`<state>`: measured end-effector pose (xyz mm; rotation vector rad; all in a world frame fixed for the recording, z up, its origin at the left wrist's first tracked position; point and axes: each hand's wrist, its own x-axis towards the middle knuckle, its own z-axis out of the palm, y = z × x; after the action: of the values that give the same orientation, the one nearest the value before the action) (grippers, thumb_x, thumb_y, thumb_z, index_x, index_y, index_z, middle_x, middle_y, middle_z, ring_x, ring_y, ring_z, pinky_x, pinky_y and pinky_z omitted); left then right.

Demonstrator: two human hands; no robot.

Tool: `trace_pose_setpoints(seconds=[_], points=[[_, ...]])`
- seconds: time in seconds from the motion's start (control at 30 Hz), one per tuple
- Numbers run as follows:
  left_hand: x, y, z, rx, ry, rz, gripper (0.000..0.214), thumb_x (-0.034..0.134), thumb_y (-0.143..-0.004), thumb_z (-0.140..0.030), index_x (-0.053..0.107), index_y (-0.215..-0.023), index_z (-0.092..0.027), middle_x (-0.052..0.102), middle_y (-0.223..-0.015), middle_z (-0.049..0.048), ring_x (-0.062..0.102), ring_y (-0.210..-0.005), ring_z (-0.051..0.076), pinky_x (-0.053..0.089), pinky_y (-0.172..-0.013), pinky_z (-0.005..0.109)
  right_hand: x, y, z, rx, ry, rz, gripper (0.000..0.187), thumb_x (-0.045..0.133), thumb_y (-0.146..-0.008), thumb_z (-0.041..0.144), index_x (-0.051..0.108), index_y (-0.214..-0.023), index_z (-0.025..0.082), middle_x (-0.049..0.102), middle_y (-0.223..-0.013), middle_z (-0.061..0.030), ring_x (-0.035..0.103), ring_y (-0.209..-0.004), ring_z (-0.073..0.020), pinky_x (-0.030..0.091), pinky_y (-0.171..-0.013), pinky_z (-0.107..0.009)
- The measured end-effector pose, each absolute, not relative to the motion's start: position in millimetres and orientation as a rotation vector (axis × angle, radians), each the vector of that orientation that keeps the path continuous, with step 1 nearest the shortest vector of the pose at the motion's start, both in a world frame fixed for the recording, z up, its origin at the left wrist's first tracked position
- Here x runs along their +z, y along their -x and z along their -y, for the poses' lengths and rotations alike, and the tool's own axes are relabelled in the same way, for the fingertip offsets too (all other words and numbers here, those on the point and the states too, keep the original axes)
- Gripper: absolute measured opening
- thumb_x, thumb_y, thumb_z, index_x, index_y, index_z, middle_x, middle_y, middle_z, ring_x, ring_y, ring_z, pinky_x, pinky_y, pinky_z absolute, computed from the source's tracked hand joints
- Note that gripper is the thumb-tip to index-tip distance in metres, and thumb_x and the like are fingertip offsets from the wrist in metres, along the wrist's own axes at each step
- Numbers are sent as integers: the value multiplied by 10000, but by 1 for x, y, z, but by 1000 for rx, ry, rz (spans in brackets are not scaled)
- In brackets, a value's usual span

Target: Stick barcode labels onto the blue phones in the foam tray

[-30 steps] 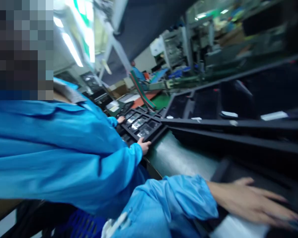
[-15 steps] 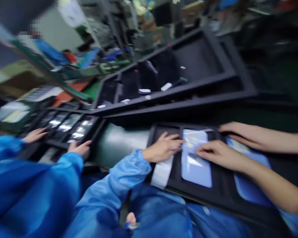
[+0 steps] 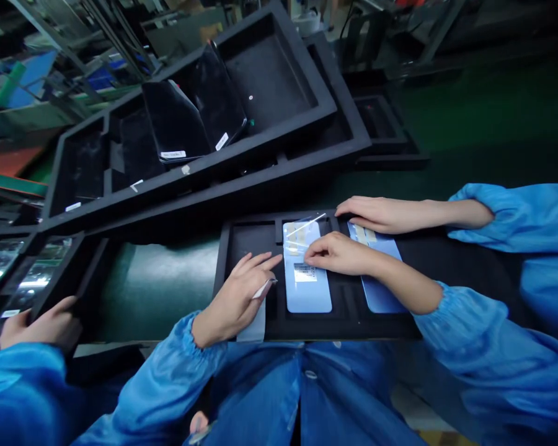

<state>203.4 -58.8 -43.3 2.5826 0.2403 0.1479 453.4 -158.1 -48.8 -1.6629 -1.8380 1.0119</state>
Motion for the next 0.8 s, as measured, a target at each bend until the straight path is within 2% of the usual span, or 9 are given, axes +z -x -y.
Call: trace_pose_setpoints(seconds=[0.3, 0.5, 0.8], points=[[-36, -164, 77, 183, -2780, -103, 258, 385, -822, -63, 458, -1045, -169, 433, -1406, 102, 285, -1332, 283, 109, -1099, 561, -47, -454, 158, 1007, 1666, 1821, 150, 563, -845, 136, 696, -804, 192, 654, -770, 28, 566, -661, -99, 387, -617, -220], [-51, -176, 110, 198, -2830, -35, 270, 426, -776, -103, 516, -1024, -162, 429, -1418, 60, 449, -1111, 280, 271, -944, 473, -49, -453, 158, 1010, 1669, 1805, 160, 558, -830, 114, 701, -803, 181, 652, -760, 13, 558, -642, -107, 385, -601, -237], [-61, -174, 112, 100, -2820, -1, 407, 441, -668, -69, 509, -1061, -149, 388, -1445, 58, 439, -1098, 277, 286, -897, 465, -49, -451, 157, 1007, 1660, 1775, 146, 568, -812, 123, 697, -776, 179, 647, -755, -1, 557, -651, -115, 378, -606, -246]])
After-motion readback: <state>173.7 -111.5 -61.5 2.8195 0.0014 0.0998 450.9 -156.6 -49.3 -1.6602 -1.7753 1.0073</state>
